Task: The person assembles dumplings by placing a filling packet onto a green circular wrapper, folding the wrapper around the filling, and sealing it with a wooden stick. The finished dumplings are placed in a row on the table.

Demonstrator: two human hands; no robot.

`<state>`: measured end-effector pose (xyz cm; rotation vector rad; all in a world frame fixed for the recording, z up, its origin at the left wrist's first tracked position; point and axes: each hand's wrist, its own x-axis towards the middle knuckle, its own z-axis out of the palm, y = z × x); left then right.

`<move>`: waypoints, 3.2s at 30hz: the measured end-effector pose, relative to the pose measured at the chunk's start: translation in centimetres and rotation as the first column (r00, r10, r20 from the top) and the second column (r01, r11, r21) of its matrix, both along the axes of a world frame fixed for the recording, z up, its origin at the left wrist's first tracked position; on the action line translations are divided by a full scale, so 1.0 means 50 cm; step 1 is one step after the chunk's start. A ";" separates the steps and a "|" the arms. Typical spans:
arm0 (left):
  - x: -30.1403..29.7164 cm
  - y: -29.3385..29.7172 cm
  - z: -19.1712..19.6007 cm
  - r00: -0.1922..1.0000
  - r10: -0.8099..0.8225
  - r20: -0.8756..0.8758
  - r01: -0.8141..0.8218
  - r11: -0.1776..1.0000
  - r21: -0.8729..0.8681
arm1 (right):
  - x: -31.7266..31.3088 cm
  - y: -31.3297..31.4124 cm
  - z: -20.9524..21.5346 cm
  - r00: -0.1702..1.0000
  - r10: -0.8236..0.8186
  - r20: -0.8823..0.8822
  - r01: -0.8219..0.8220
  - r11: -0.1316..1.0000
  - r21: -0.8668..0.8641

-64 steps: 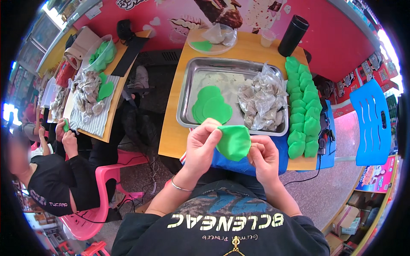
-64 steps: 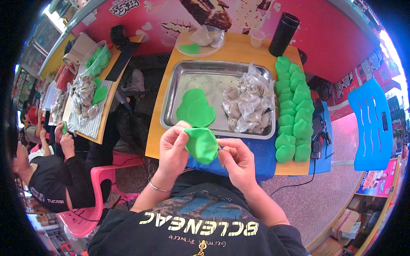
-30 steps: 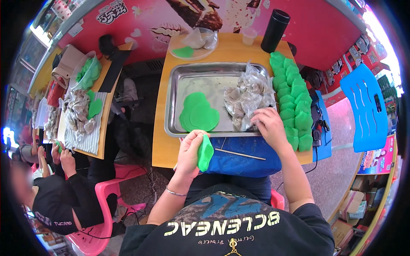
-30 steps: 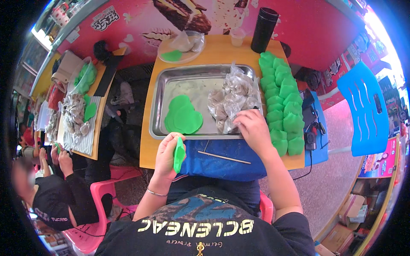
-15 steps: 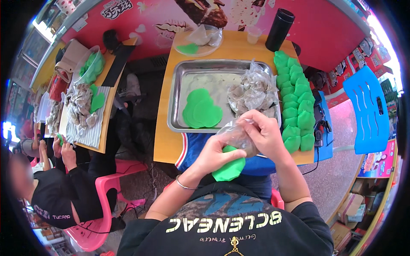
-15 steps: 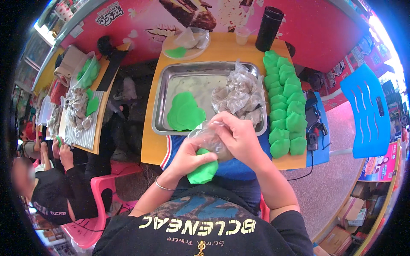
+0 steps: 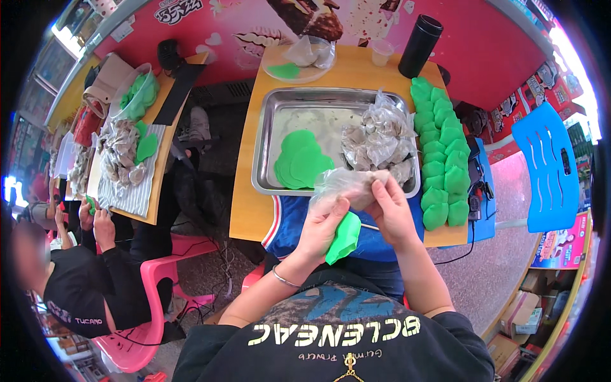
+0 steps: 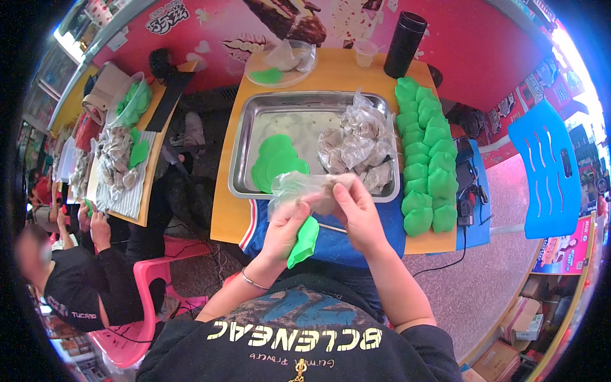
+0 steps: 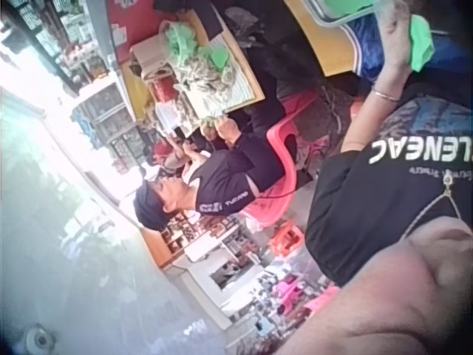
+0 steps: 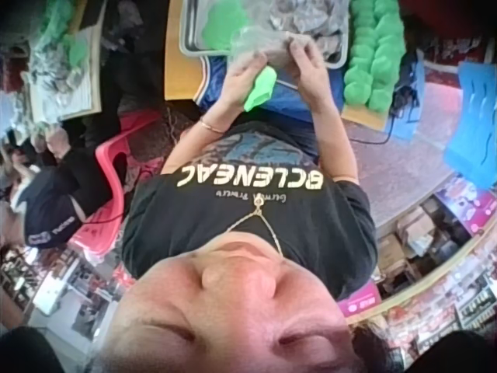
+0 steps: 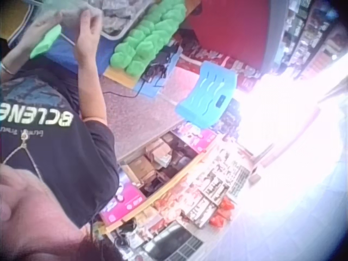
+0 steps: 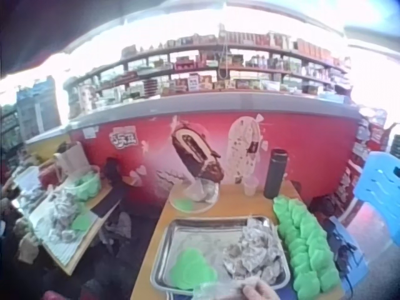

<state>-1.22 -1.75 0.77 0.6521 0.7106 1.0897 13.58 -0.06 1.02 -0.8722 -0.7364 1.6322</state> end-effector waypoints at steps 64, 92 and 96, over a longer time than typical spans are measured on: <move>-0.057 0.016 -0.051 0.992 -0.096 -0.086 0.093 0.995 -0.043 | 0.060 0.049 0.050 0.539 0.761 0.362 -0.688 0.645 -0.331; -0.059 0.030 -0.001 0.976 0.206 0.065 -0.211 0.974 0.077 | -0.040 -0.010 0.041 0.955 0.029 0.296 -0.061 0.993 0.101; -0.079 0.036 0.014 0.986 0.073 -0.148 -0.046 0.983 0.176 | -0.043 -0.003 0.045 0.880 0.024 0.475 -0.126 0.975 0.185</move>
